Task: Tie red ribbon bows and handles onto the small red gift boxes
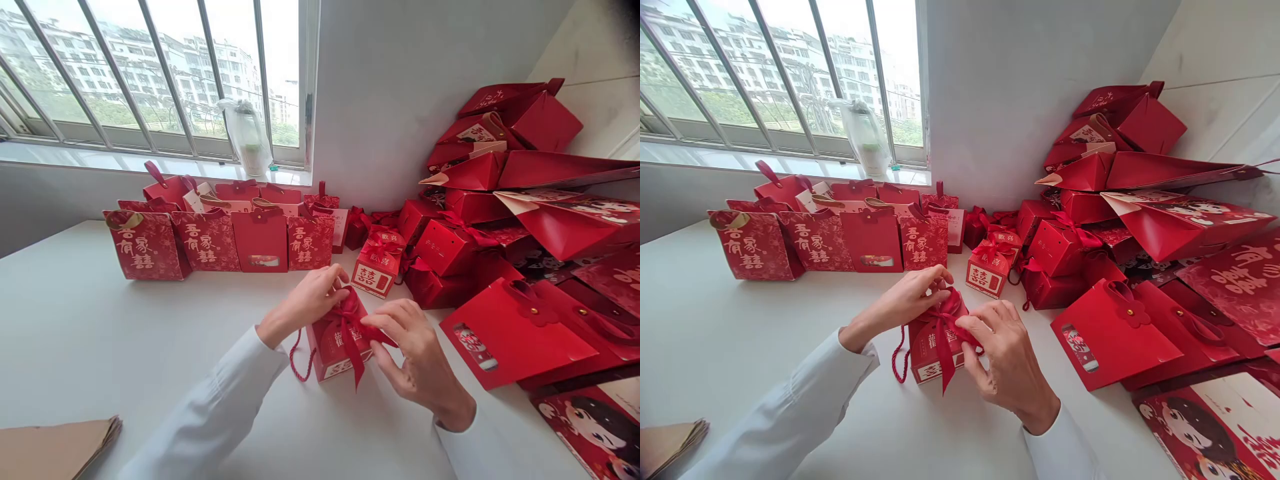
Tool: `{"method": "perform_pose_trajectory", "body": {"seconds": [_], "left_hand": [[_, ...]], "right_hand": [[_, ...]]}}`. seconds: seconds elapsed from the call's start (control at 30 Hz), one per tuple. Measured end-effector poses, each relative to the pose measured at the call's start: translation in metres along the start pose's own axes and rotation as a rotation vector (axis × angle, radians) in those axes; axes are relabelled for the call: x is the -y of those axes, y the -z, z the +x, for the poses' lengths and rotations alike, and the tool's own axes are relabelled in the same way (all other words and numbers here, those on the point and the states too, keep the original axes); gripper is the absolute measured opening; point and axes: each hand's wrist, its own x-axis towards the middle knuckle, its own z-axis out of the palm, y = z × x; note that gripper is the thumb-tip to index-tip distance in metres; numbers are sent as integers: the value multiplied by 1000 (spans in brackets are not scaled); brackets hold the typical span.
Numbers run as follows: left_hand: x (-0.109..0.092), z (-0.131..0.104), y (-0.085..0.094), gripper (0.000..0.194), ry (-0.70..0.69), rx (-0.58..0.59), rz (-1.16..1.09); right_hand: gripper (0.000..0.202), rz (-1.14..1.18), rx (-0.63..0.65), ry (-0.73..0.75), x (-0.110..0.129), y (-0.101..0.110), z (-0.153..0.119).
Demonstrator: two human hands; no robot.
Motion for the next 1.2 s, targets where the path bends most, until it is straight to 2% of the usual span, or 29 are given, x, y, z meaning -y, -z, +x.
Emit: {"method": "perform_pose_trajectory", "body": {"seconds": [0.13,0.27,0.4,0.57,0.9,1.0,1.13,1.2], "left_hand": [[2,-7,28,33,135,125,-53],[1,-11,42,31,189,211,28],[-3,-12,44,25,213,208,60],[-4,-16,49,18,172,258,32],[-11,-20,55,17,199,312,50],[-14,-20,55,19,208,342,36],[-13,-21,54,28,234,346,22],[-12,-21,52,31,237,323,47]], "right_hand": [[31,71,-31,-80,-1,-1,-4],[36,40,23,-86,1,-8,-4],[39,22,51,-41,4,-14,-3],[37,25,15,22,6,-16,-4],[30,135,-5,-58,7,-18,-6],[28,202,-52,-139,9,-17,-4],[20,317,-161,-363,-2,-14,7],[19,292,-130,-341,-12,-11,16]]}}
